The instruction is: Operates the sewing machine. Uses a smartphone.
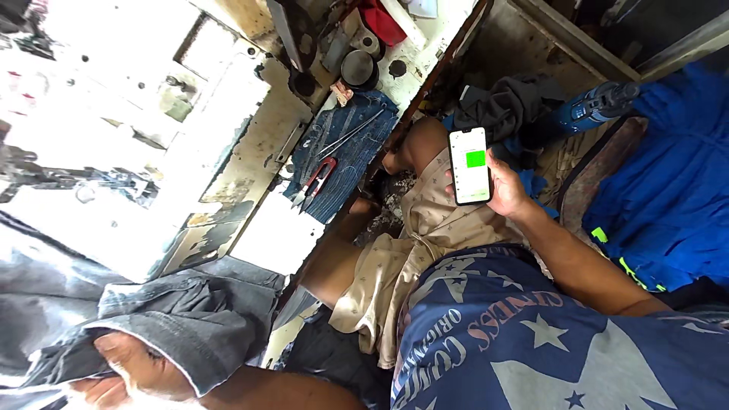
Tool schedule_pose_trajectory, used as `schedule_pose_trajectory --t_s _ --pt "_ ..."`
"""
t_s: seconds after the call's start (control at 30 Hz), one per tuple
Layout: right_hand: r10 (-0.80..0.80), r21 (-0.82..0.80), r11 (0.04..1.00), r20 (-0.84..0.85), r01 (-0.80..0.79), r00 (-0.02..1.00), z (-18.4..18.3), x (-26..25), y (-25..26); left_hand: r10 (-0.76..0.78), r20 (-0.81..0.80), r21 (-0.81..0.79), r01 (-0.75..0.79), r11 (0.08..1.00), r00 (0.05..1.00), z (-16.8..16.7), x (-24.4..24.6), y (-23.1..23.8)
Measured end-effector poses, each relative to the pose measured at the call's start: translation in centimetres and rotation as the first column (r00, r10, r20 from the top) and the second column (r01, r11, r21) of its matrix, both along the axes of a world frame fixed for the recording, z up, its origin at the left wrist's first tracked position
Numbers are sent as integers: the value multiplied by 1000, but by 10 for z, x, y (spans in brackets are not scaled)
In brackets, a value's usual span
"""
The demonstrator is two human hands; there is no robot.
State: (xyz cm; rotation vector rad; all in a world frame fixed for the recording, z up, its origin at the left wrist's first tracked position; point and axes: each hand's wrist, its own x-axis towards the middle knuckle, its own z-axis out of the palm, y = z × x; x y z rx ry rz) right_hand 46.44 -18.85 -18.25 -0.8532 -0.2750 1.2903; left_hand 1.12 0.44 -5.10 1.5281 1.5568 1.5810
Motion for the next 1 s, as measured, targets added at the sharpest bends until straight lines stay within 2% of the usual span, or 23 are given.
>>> schedule_pose_trajectory --t_s 0.1,0.33,0.47,0.6,1.0 --pt "-17 26 1000 32 16 999 7 0 2 -56 38 53 54 997 998 -15 -22 7" --pt "0 -41 999 53 2 999 25 0 -2 -16 79 12 15 1000 997 -11 -18 2" --pt "-21 27 999 15 20 1000 19 5 1 -15 71 -18 16 1000 997 -12 -19 1" --pt "-29 15 999 -2 29 1000 19 5 3 -37 88 -5 37 999 995 -23 -29 5" --pt "-53 -42 998 12 54 998 21 3 8 16 51 -27 -14 1000 999 -6 -13 3"
